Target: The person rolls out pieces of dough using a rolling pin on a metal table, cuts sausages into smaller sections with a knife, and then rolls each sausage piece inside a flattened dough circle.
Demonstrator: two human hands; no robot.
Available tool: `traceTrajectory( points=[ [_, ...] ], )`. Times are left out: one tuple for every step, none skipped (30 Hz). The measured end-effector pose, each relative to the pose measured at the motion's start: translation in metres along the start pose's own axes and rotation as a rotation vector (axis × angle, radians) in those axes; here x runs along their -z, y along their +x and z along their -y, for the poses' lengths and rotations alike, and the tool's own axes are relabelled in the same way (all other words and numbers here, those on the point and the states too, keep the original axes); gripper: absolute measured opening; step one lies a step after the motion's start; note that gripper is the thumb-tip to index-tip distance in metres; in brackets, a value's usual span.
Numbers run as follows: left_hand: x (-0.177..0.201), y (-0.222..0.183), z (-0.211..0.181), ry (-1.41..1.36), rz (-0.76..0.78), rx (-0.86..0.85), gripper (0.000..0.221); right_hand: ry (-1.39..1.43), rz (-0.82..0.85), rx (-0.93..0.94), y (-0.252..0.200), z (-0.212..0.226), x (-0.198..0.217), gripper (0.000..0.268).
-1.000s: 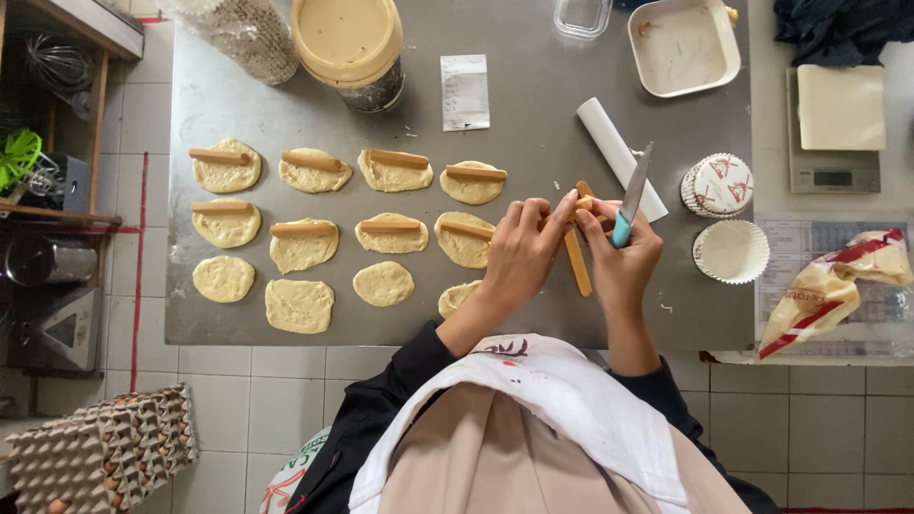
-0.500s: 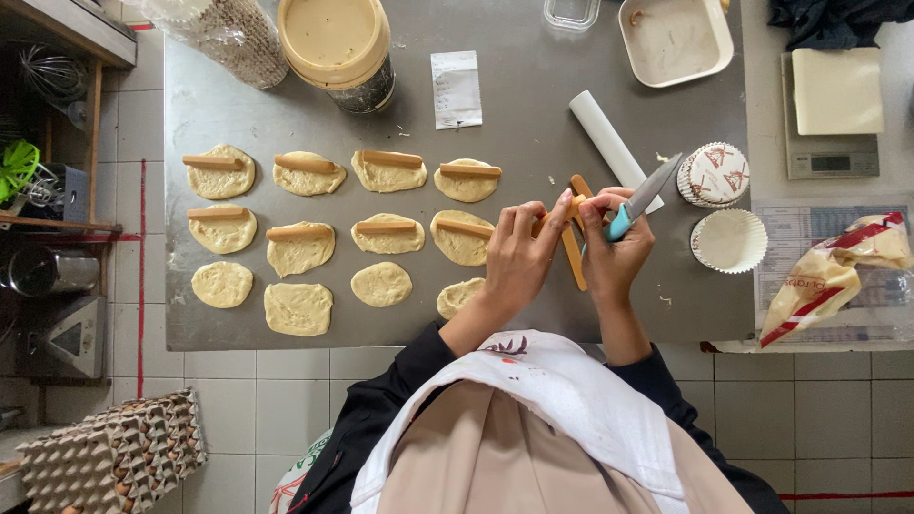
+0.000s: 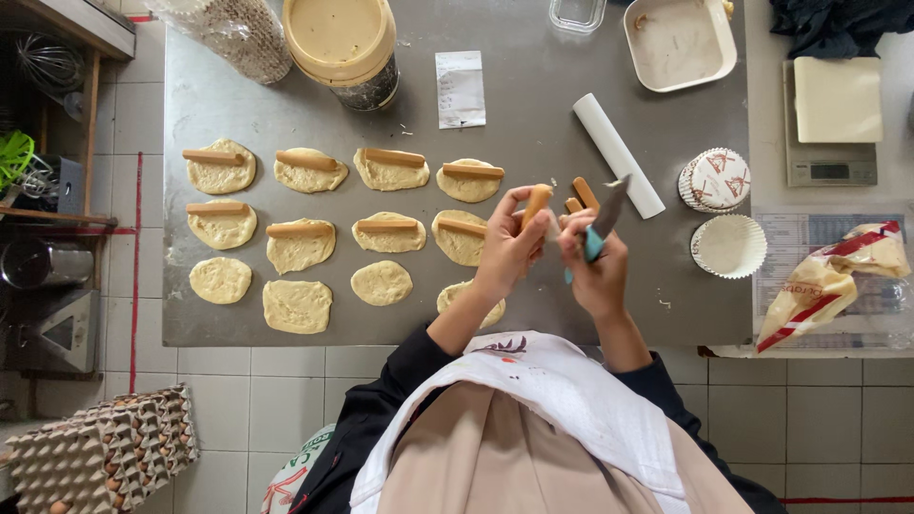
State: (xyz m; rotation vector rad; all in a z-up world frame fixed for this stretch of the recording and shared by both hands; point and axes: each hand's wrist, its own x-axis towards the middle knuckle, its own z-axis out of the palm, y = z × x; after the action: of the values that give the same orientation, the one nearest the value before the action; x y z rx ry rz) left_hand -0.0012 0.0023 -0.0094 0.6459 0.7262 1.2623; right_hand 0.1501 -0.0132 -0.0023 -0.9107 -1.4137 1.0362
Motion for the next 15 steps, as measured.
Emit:
traceTrajectory(
  points=[
    [0.002, 0.000, 0.004, -0.022, 0.002, 0.011, 0.018, 0.055, 0.044, -0.076, -0.005, -0.002, 0.000, 0.029],
    [0.004, -0.001, 0.007, -0.044, 0.003, 0.021, 0.016, 0.109, 0.088, -0.152, -0.009, -0.005, 0.000, 0.028],
    [0.006, 0.000, 0.009, -0.005, 0.016, 0.017, 0.017, 0.165, 0.131, -0.228, -0.012, -0.008, 0.000, 0.028],
    [0.007, 0.001, 0.009, 0.034, 0.028, 0.012, 0.021, 0.169, 0.154, -0.235, -0.015, -0.010, 0.004, 0.027],
    [0.008, 0.002, 0.009, 0.073, 0.042, 0.009, 0.027, 0.173, 0.176, -0.242, -0.018, -0.011, 0.009, 0.027],
    [0.008, 0.002, 0.007, -0.027, 0.065, 0.064, 0.028, 0.177, 0.197, -0.249, -0.021, -0.013, 0.014, 0.027],
    [0.010, 0.003, 0.002, -0.126, 0.089, 0.119, 0.029, 0.217, 0.234, -0.267, -0.023, -0.016, 0.017, 0.026],
    [0.011, 0.005, -0.003, -0.226, 0.112, 0.174, 0.030, 0.257, 0.270, -0.286, -0.026, -0.018, 0.018, 0.026],
    [0.010, 0.009, -0.007, -0.217, 0.061, 0.155, 0.031, 0.297, 0.304, -0.306, -0.029, -0.019, 0.019, 0.026],
    [0.009, 0.014, -0.011, -0.208, 0.010, 0.137, 0.032, 0.349, 0.326, -0.336, -0.035, -0.016, 0.018, 0.025],
    [0.008, 0.018, -0.017, -0.197, -0.039, 0.116, 0.034, 0.401, 0.349, -0.362, -0.038, -0.012, 0.016, 0.025],
    [0.007, 0.018, -0.024, -0.167, 0.027, 0.049, 0.034, 0.453, 0.372, -0.388, -0.040, -0.008, 0.012, 0.025],
    [0.006, 0.019, -0.031, -0.138, 0.092, -0.019, 0.034, 0.517, 0.296, -0.423, -0.036, -0.004, 0.010, 0.027],
    [0.002, 0.019, -0.038, -0.109, 0.158, -0.087, 0.035, 0.580, 0.219, -0.457, -0.030, -0.003, 0.007, 0.030],
    [-0.004, 0.017, -0.042, -0.135, 0.180, -0.040, 0.035, 0.643, 0.141, -0.493, -0.024, -0.001, 0.006, 0.034]
  ],
)
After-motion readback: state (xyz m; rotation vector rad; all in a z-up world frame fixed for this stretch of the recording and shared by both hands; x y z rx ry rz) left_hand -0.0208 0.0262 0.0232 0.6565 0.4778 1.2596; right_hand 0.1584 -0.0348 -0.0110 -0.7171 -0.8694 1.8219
